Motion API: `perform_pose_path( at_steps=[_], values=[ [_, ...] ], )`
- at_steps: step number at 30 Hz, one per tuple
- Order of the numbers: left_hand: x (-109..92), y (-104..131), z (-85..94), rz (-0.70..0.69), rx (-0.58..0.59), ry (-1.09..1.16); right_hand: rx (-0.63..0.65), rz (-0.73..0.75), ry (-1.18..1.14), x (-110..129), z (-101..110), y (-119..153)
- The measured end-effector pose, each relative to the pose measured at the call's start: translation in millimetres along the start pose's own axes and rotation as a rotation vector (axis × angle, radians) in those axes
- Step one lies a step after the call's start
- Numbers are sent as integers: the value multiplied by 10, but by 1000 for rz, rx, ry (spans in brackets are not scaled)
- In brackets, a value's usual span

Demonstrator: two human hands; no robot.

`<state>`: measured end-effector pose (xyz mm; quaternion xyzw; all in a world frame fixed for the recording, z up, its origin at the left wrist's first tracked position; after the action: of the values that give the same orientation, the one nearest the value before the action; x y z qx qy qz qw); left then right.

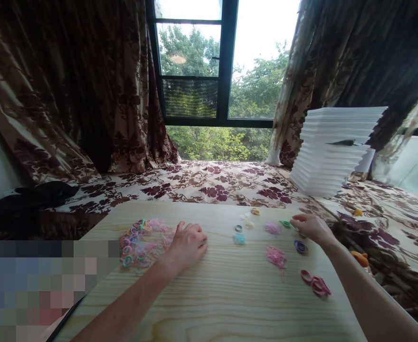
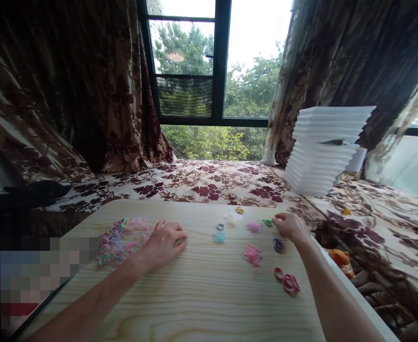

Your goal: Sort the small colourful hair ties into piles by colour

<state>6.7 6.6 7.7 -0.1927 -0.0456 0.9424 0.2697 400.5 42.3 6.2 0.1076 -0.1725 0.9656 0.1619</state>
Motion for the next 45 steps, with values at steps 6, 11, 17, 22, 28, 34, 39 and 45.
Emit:
perform_pose_path(
  at_steps=[6,11,17,22,28,34,39,45],
  values=[
    [-11,11,11,-10,-4,5,85,81,85,105,-83,40],
    [-6,6,9,-8,-12,-1,91,16,162,57,-58,2],
    [-13,12,13,-11,-13,-7,103,63,166,79,70,-39],
    [-20,12,22,2,9,-15,200,147,135,219,85,7],
    [-9,8,10,-2,-3,-7,272,161,132,380,-41,79],
    [9,0,-2,-5,3,-1,290,136,128,187,94,37],
    [15,3,-7,-2,16,-6,307,115,139,-58,168,90],
    [20,3,-17,-14,8,-7,323,143,109,-37,284,281]
  ],
)
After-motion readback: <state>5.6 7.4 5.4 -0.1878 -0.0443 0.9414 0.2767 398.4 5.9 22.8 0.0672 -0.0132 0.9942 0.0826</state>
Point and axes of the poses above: each hand's wrist, its own y-axis away from the middle knuckle, its own z-axis out of the back of the hand, x = y × z, the point moved 2 cm from there along -y, towards the middle knuckle, and after that the axes turned 5 degrees about y, right-handed, at the moved point
